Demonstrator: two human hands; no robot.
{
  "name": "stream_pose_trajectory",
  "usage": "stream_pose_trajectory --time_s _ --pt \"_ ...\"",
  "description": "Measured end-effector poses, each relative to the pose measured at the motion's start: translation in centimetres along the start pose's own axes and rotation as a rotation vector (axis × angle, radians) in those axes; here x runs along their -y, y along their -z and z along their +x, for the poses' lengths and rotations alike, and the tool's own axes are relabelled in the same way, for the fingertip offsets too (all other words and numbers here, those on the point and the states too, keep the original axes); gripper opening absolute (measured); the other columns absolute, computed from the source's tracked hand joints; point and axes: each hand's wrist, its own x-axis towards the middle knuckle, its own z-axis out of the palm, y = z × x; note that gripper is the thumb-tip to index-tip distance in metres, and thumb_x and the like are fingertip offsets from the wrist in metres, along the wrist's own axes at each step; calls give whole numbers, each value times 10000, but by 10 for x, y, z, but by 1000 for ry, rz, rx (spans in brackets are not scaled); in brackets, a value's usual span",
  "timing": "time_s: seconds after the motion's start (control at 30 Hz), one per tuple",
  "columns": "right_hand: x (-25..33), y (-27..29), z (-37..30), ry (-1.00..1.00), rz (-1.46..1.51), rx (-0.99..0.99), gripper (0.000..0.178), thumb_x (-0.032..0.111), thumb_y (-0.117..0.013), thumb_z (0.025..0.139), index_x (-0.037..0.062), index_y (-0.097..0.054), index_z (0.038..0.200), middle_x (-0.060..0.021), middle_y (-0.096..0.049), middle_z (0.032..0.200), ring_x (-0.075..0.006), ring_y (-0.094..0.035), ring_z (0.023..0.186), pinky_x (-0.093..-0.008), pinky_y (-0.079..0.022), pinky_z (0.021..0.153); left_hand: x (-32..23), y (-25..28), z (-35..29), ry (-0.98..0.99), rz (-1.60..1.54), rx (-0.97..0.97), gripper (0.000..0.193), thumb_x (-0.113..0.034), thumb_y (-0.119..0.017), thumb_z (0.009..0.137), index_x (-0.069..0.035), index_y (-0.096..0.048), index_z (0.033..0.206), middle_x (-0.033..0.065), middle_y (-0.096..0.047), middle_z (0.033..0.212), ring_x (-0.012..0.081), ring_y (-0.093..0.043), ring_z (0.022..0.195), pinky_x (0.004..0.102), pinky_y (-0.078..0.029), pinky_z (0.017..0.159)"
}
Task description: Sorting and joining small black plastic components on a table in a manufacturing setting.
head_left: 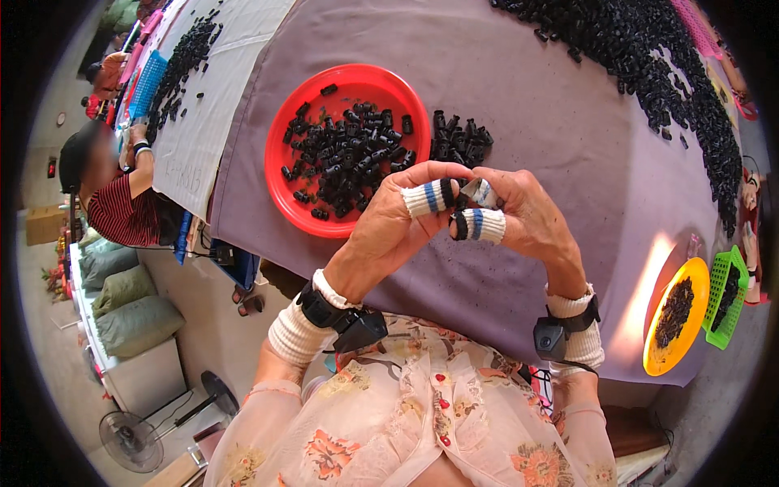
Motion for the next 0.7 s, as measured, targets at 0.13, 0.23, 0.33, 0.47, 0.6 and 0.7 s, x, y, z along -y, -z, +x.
stream_pose_trajectory --time_s 0.13,0.23,0.33,0.47,0.6,0.7 --pt "4 0 -1 29 -100 17 350 312 -717 709 3 -573 789 -52 -506 566 -127 -425 515 -293 -378 487 3 3 0 19 -8 -31 238 -112 -556 867 4 -561 1074 81 -613 981 133 -595 880 264 -501 768" --pt "2 0 -2 36 -63 -10 369 337 -714 704 6 -566 768 -66 -508 564 -141 -424 513 -301 -377 489 3 1 0 3 -54 -1 241 -113 -553 868 6 -557 1078 85 -614 979 139 -598 881 264 -506 761" --pt "5 3 -1 6 -63 -48 405 371 -721 681 8 -551 736 -77 -508 561 -152 -430 511 -309 -375 490 1 -1 -2 8 -80 26 245 -111 -553 868 11 -552 1080 92 -615 974 146 -603 874 265 -508 756" --pt "7 6 1 -36 -144 -27 440 398 -738 643 12 -535 705 -69 -510 561 -153 -445 518 -310 -376 494 4 1 -1 -1 -77 12 244 -109 -552 867 15 -549 1077 99 -616 968 149 -608 863 264 -509 754" --pt "3 5 1 -8 -107 -8 425 384 -741 647 14 -544 712 -62 -514 564 -148 -447 520 -304 -377 494 3 1 -2 10 -46 5 238 -110 -552 868 14 -552 1071 93 -615 963 144 -607 859 262 -509 750" --pt "0 3 1 -5 -55 -6 410 367 -741 659 9 -555 731 -58 -514 562 -144 -442 514 -303 -380 493 3 -1 -1 10 -32 -39 228 -108 -551 869 12 -558 1063 86 -615 958 140 -605 857 260 -509 744"
